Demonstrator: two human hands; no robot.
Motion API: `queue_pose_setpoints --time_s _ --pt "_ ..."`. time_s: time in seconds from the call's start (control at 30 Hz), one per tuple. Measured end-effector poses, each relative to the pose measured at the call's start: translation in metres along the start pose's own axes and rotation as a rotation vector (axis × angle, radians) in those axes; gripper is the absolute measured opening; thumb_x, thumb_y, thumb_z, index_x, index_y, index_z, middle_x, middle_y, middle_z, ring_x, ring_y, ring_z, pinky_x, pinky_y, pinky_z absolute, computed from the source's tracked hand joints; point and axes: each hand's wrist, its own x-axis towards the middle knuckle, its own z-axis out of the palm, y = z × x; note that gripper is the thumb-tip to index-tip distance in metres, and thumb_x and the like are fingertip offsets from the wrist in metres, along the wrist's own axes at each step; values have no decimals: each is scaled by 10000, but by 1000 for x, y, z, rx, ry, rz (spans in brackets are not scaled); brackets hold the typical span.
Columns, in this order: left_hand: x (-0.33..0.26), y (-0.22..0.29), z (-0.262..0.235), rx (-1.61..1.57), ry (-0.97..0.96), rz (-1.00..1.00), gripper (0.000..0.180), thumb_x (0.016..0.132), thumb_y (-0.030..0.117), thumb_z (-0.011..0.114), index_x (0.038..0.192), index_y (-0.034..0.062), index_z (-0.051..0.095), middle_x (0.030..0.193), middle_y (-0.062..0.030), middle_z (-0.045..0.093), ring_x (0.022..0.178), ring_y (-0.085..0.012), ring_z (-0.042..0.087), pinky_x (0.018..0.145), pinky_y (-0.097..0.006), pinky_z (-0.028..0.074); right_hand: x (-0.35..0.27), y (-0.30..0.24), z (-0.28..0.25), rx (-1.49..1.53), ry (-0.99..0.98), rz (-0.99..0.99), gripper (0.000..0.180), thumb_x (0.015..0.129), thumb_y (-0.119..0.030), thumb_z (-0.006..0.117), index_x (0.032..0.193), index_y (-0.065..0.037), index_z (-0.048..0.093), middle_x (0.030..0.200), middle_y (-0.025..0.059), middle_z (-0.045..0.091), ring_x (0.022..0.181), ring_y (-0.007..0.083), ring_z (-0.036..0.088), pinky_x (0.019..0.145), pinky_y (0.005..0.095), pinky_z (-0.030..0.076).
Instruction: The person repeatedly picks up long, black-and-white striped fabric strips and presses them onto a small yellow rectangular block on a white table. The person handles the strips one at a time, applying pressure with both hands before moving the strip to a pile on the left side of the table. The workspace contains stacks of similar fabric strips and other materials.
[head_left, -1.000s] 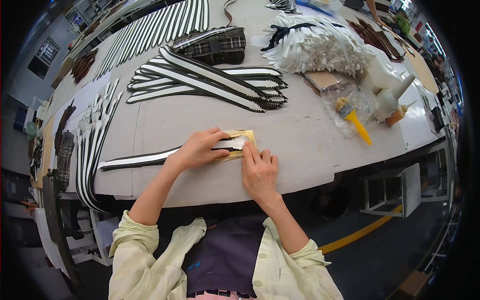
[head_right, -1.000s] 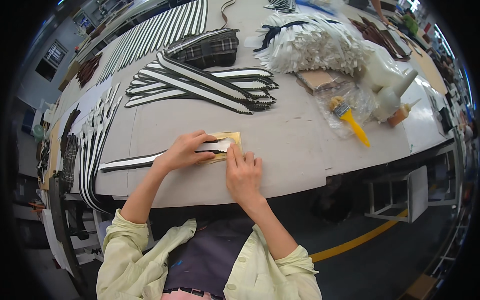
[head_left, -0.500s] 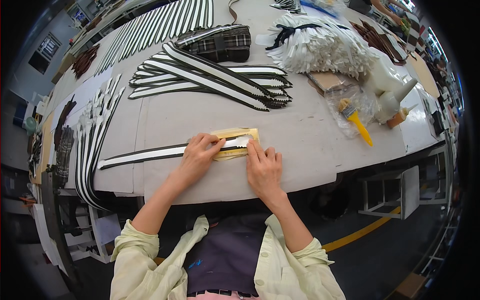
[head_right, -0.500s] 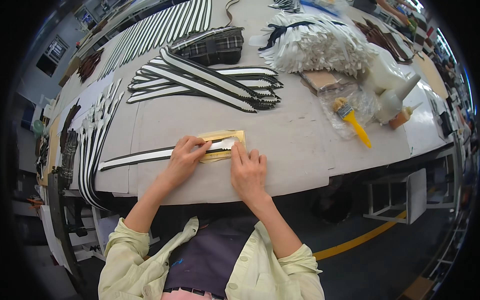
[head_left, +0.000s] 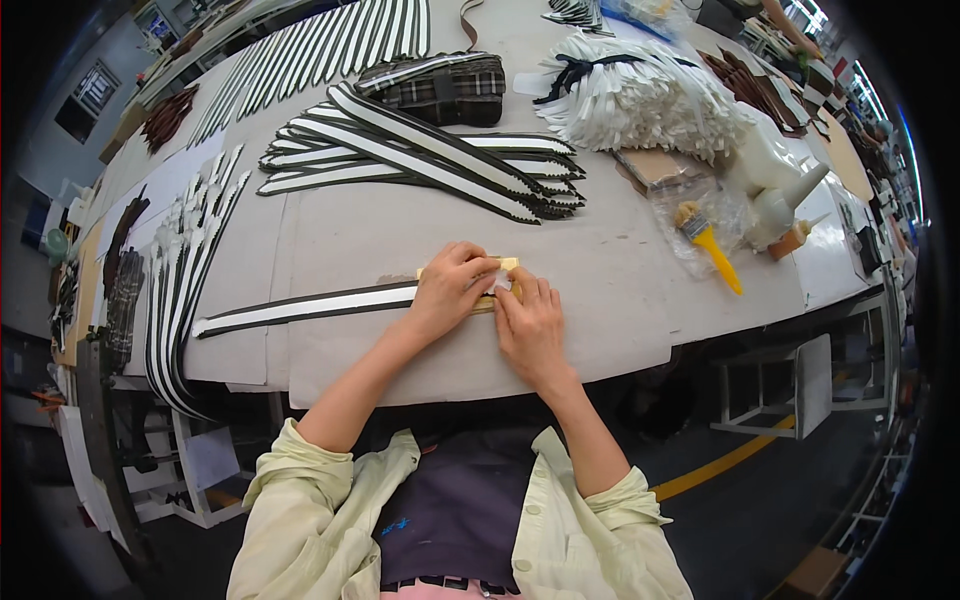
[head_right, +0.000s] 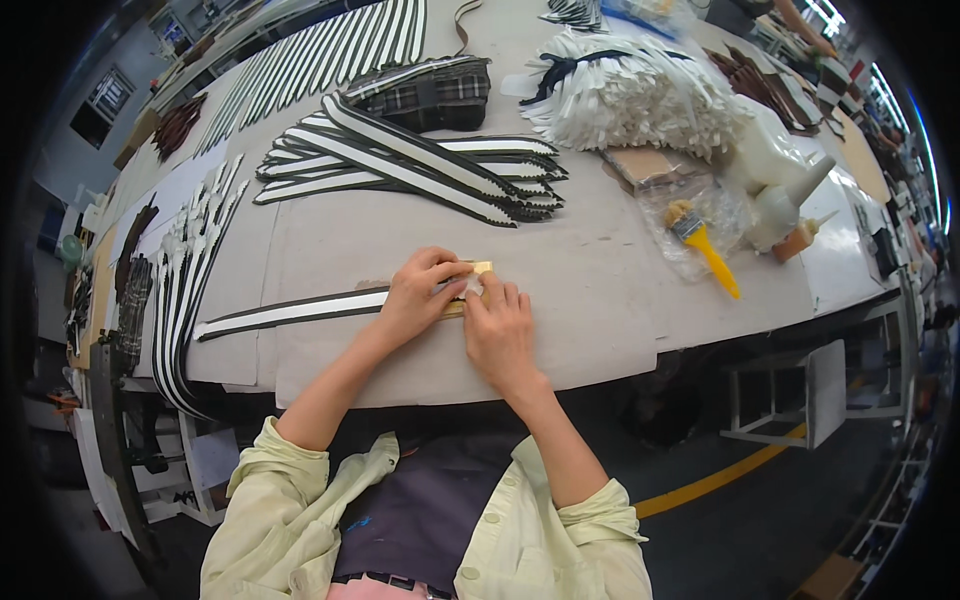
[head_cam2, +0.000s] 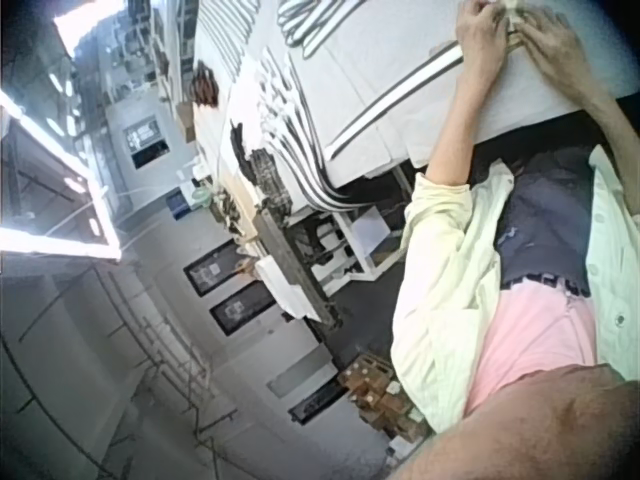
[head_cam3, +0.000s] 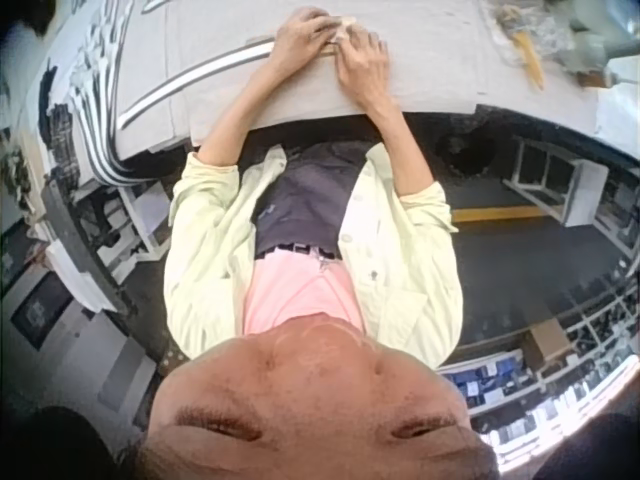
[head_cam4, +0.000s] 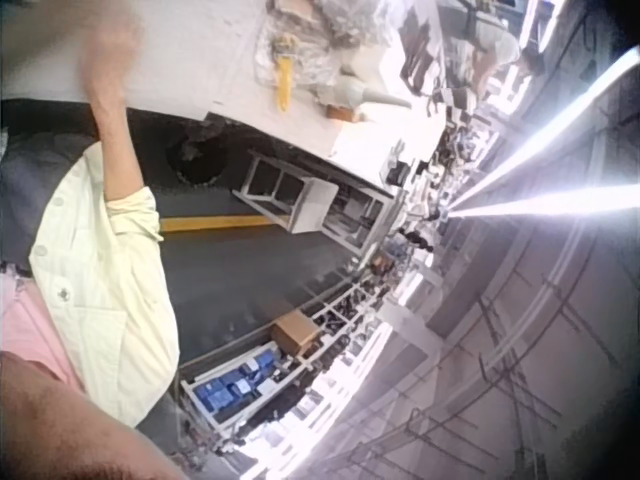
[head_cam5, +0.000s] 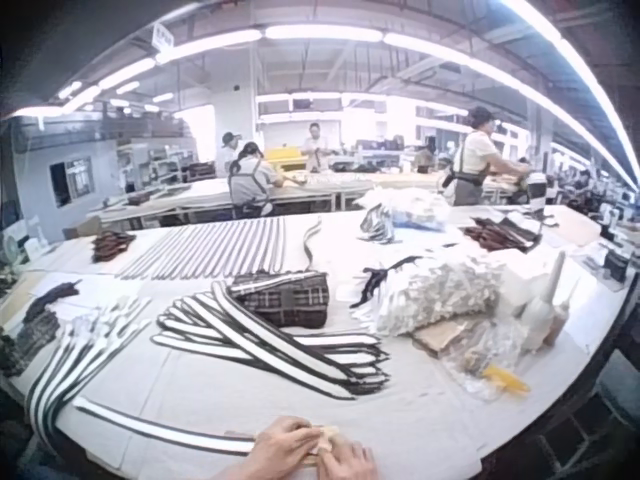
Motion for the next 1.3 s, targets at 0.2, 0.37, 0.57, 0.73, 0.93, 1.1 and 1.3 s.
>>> queue_pose_setpoints --time_s 0.2,0.37,0.57,0.73,0.93,1.1,1.3 --pt "3 -5 2 -41 -51 7 161 883 67 756 1042 79 781 1015 -92 700 949 -291 665 801 -392 552 1 7 3 123 45 26 86 908 -81 683 976 -30 701 1254 103 630 1002 300 569 834 447 445" --pt "-3 -7 3 -10 11 72 216 838 24 748 1041 86 786 996 -72 704 921 -276 673 782 -386 570 1 4 -2 34 17 4 121 900 -67 712 1016 -32 717 1238 69 648 967 276 584 821 421 457" --pt "-6 -6 -2 138 -10 188 307 774 -7 738 1059 96 787 999 -45 702 925 -247 682 759 -374 590 -4 5 2 -185 -23 -99 188 889 -75 704 1064 -9 718 1202 78 666 920 257 580 782 409 445" --pt "-16 -5 -4 218 4 212 341 753 -7 717 1081 64 776 1012 -49 697 943 -249 683 761 -376 594 -8 4 2 -232 -32 -155 310 848 -51 681 1143 37 708 1244 101 669 966 264 590 837 409 451" --pt "-18 5 -5 287 -12 274 384 738 -5 678 1117 -10 740 1038 -82 683 991 -271 672 794 -376 592 -8 3 0 -216 20 -218 346 817 -30 637 1141 80 687 1302 181 649 1155 349 588 996 459 449" --pt "-24 7 -5 331 -4 237 379 752 -7 656 1123 -38 723 1052 -101 679 1014 -290 664 811 -392 585 -4 5 -1 -182 -52 -261 349 782 -19 610 1099 113 674 1296 241 640 1193 386 581 1055 501 452" --pt "-27 13 -6 332 4 212 395 751 0 660 1140 -40 714 1038 -112 670 1025 -308 659 824 -406 580 -1 7 1 -115 -24 -298 323 758 -21 612 1047 114 670 1261 272 639 1196 395 591 1065 506 463"
